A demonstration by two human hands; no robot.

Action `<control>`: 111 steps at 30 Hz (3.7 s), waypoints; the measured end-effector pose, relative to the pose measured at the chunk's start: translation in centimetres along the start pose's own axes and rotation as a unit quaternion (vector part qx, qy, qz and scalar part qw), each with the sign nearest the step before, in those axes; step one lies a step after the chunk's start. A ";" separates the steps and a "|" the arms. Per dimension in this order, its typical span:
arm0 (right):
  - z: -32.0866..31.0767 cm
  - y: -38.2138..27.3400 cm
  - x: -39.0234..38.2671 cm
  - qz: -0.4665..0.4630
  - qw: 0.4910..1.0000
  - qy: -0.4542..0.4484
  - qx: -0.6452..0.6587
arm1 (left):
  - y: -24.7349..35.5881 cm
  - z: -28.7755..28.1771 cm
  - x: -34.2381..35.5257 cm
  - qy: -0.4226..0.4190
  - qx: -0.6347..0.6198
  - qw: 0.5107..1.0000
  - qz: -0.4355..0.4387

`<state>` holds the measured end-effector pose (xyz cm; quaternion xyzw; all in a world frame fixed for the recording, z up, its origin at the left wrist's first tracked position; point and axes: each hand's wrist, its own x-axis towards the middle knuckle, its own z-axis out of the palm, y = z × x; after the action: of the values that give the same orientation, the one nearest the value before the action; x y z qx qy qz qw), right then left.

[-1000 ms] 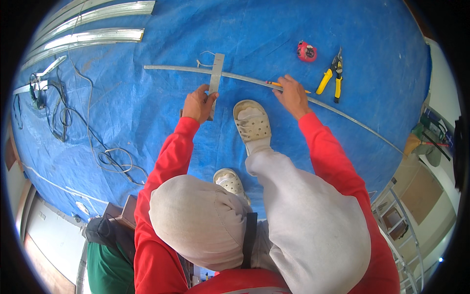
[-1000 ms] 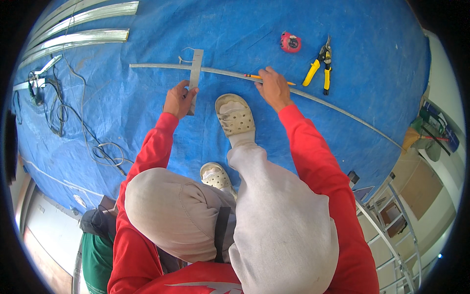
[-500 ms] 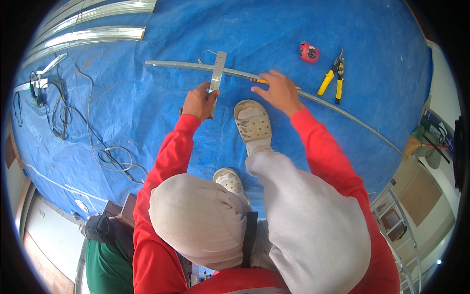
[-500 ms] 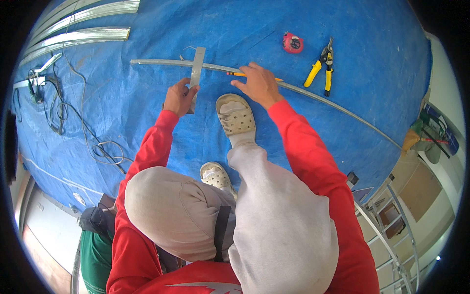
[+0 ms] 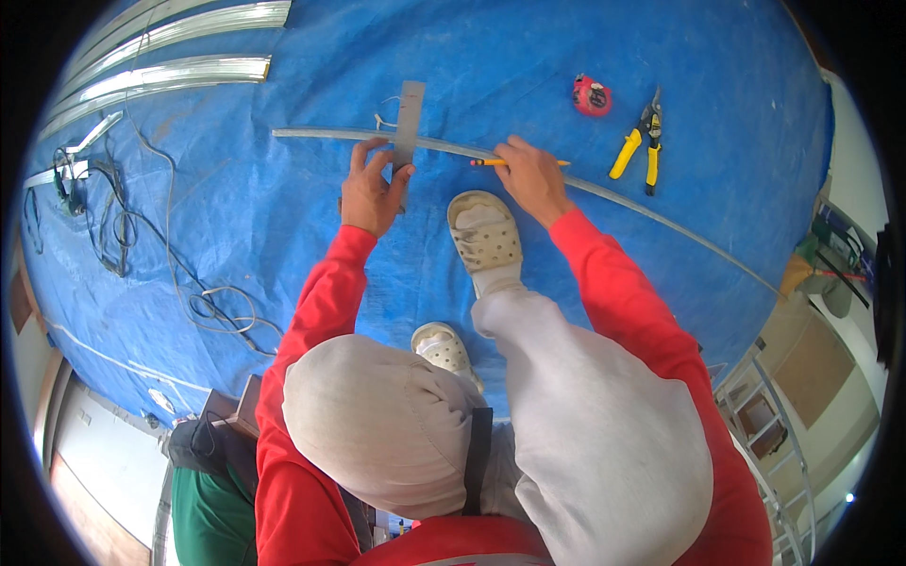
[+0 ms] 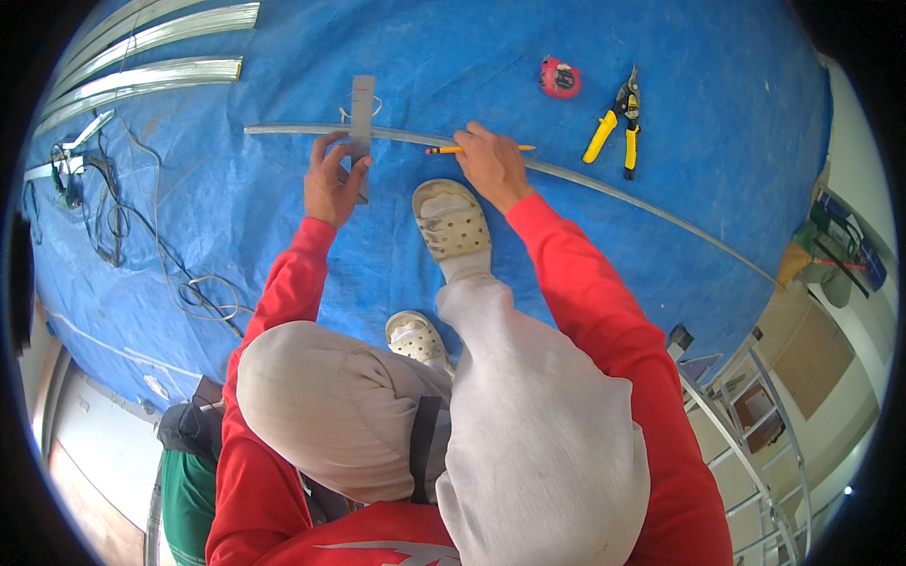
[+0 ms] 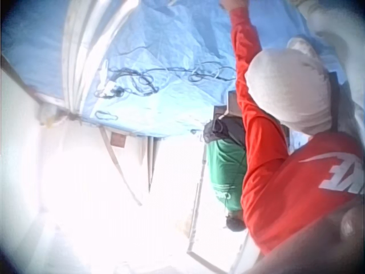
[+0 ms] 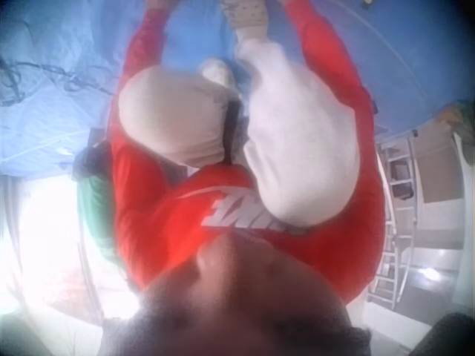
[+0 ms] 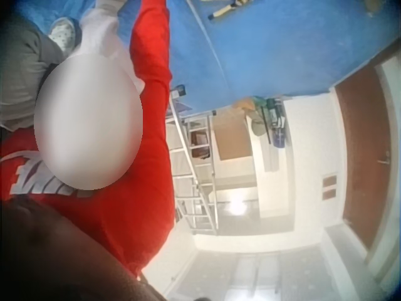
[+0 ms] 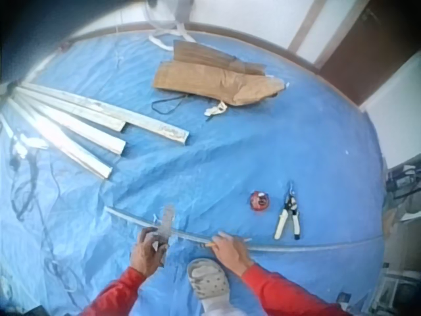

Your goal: The person measures and marks a metal strip with a pencil and ruler, then cuts it using tin snips. The person repeats the process on another metal strip, cutting it into smaller pieces.

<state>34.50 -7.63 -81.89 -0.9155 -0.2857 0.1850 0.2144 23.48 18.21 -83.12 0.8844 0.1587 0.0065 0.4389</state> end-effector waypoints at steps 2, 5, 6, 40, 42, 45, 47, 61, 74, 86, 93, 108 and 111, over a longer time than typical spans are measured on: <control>-0.1 0.0 0.1 0.007 1.000 -0.003 -0.001 | 0.3 -0.3 0.4 -0.042 0.009 0.999 -0.014; -0.1 0.1 0.3 0.009 1.000 -0.007 0.000 | 0.5 -0.4 0.7 -0.072 0.017 0.997 -0.026; -0.1 0.2 0.3 0.006 1.000 -0.005 -0.001 | 0.4 -0.3 0.6 -0.077 0.019 0.996 -0.029; -3.9 2.2 4.3 0.271 0.961 -0.036 0.034 | 0.0 -0.5 0.6 -0.067 0.040 0.997 -0.005; -2.8 1.9 3.8 0.204 0.979 0.026 0.013 | -0.1 -0.2 0.6 -0.063 0.042 0.997 -0.006; -1.5 2.0 4.7 0.162 0.978 -0.003 0.134 | -0.2 0.0 0.5 -0.052 0.032 0.998 -0.004; -1.1 2.1 5.3 0.151 0.973 -0.019 0.172 | -0.2 0.0 0.4 -0.053 0.032 0.998 -0.005; -0.8 2.2 4.4 0.122 0.990 -0.019 0.072 | 0.1 -0.5 1.0 -0.073 0.033 0.996 -0.031; -1.2 1.6 4.5 0.133 0.989 -0.009 0.060 | 0.7 -0.8 1.8 -0.051 0.000 0.997 -0.050; -2.6 -0.6 4.2 0.058 0.965 0.205 0.154 | 1.3 -1.1 -0.1 -0.074 -0.011 0.990 -0.123; -3.0 -3.3 3.1 0.099 0.861 0.163 0.472 | 1.0 -0.1 -0.3 -0.119 0.003 0.984 -0.131; 0.3 -6.7 1.8 0.037 0.928 0.148 0.341 | 0.4 0.0 -0.1 -0.110 0.019 0.988 -0.106; 0.8 -6.9 1.9 0.028 0.927 0.157 0.338 | 0.4 0.0 -0.1 -0.116 0.016 0.988 -0.096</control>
<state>32.55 -1.10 -79.51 -0.8135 -0.1430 0.1304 0.5484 23.49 17.95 -82.79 0.8667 0.1905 -0.1407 0.4390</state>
